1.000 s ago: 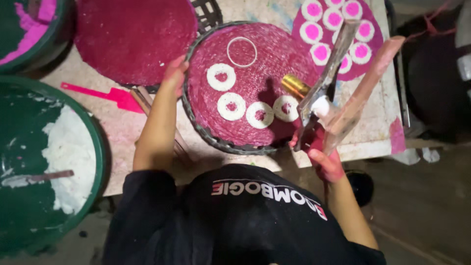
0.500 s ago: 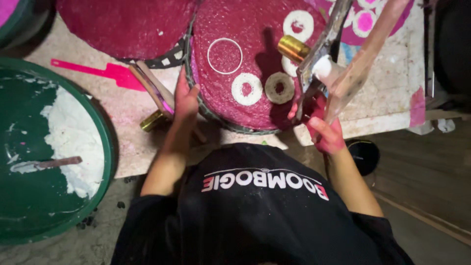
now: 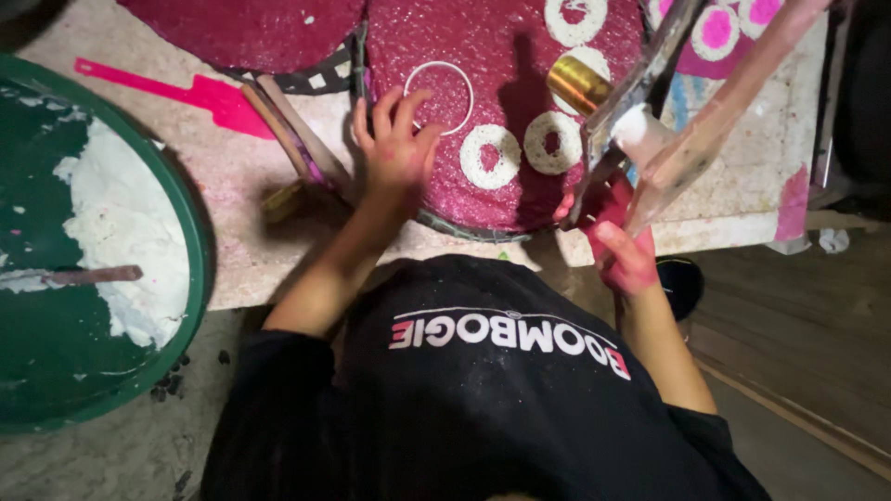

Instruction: The person uses a small cylindrical tool to press white paste into circular indentations on pink glittery round objects. They repeatedly scoop white paste from a green bucket and apply it to the indentations, then use the tool to smooth and shape the paste. The person also uses a pink spatula to transfer pink paste between buckets.

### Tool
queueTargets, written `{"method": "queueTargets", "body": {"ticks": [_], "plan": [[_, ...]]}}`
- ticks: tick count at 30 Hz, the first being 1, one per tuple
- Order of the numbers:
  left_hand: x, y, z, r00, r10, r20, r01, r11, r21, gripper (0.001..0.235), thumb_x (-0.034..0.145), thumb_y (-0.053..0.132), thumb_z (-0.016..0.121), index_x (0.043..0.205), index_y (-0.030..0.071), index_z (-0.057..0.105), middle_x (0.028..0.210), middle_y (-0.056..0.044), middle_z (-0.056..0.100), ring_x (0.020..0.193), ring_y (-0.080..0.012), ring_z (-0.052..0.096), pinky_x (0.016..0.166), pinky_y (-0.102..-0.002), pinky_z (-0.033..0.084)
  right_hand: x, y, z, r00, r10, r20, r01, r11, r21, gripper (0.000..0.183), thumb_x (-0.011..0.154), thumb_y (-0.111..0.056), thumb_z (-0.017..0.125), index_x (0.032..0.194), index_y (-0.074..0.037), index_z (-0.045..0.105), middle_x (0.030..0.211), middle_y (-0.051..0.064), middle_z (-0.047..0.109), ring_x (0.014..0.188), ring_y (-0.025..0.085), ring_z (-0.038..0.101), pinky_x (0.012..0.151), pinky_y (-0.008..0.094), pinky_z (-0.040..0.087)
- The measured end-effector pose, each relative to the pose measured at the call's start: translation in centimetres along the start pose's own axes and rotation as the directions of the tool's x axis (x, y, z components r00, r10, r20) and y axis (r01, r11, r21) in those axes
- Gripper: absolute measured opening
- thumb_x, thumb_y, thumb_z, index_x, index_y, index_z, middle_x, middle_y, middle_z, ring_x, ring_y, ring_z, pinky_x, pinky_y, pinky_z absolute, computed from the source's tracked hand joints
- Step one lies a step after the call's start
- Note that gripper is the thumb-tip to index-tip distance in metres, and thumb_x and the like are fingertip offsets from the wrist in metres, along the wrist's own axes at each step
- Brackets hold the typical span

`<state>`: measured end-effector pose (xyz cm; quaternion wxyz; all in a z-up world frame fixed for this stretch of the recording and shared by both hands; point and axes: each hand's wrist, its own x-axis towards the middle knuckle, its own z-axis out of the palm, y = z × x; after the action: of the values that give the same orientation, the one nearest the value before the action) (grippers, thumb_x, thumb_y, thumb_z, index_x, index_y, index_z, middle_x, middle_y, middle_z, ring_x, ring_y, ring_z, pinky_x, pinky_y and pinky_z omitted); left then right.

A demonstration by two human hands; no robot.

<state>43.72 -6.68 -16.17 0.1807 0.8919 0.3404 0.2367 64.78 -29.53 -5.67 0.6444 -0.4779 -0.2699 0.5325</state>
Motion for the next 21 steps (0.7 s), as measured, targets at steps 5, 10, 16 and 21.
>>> {"method": "queueTargets", "body": {"ticks": [5, 10, 16, 21], "plan": [[0.6, 1.2, -1.3, 1.000, 0.022, -0.001, -0.022, 1.000, -0.011, 0.046, 0.091, 0.030, 0.079, 0.134, 0.020, 0.068, 0.152, -0.006, 0.052, 0.144, -0.0298, 0.044, 0.121, -0.065, 0.017, 1.3, 0.1, -0.9, 0.995, 0.027, 0.092, -0.011, 0.987, -0.162, 0.072, 0.099, -0.037, 0.069, 0.151, 0.001, 0.039, 0.133, 0.016, 0.057, 0.122, 0.026, 0.059, 0.109, 0.041, 0.049], [7.1, 0.2, -5.6, 0.986, 0.020, 0.164, 0.157, 0.179, -0.971, 0.082, 0.101, 0.066, 0.058, 0.160, 0.012, 0.042, 0.164, -0.015, 0.041, 0.154, -0.0306, 0.039, 0.132, -0.054, 0.026, 5.0, 0.1, -2.7, 0.851, 0.428, 0.304, -0.404, 0.904, -0.139, 0.096, 0.092, -0.076, 0.055, 0.147, 0.002, 0.044, 0.118, 0.018, 0.064, 0.108, 0.028, 0.065, 0.096, 0.043, 0.054], [11.6, -0.1, -5.4, 0.981, 0.177, -0.079, 0.094, -0.791, -0.605, 0.059, 0.098, 0.064, 0.050, 0.127, 0.013, 0.053, 0.125, -0.007, 0.058, 0.126, -0.0240, 0.056, 0.118, -0.045, 0.039, 11.2, -3.6, -1.1, 0.493, 0.865, 0.089, -0.791, 0.489, -0.369, 0.094, 0.081, -0.077, 0.045, 0.136, 0.000, 0.052, 0.112, 0.010, 0.067, 0.104, 0.026, 0.067, 0.097, 0.043, 0.054], [14.0, -1.1, -1.4, 0.947, -0.250, -0.203, -0.321, -0.762, -0.562, 0.024, 0.098, 0.042, 0.051, 0.093, 0.018, 0.051, 0.091, -0.002, 0.056, 0.090, -0.0221, 0.055, 0.095, -0.046, 0.047, 16.3, -8.6, 0.8, 0.588, 0.808, -0.036, -0.500, 0.327, -0.802, 0.101, 0.081, -0.087, 0.028, 0.129, -0.004, 0.060, 0.103, 0.016, 0.072, 0.096, 0.028, 0.068, 0.092, 0.043, 0.055]]}}
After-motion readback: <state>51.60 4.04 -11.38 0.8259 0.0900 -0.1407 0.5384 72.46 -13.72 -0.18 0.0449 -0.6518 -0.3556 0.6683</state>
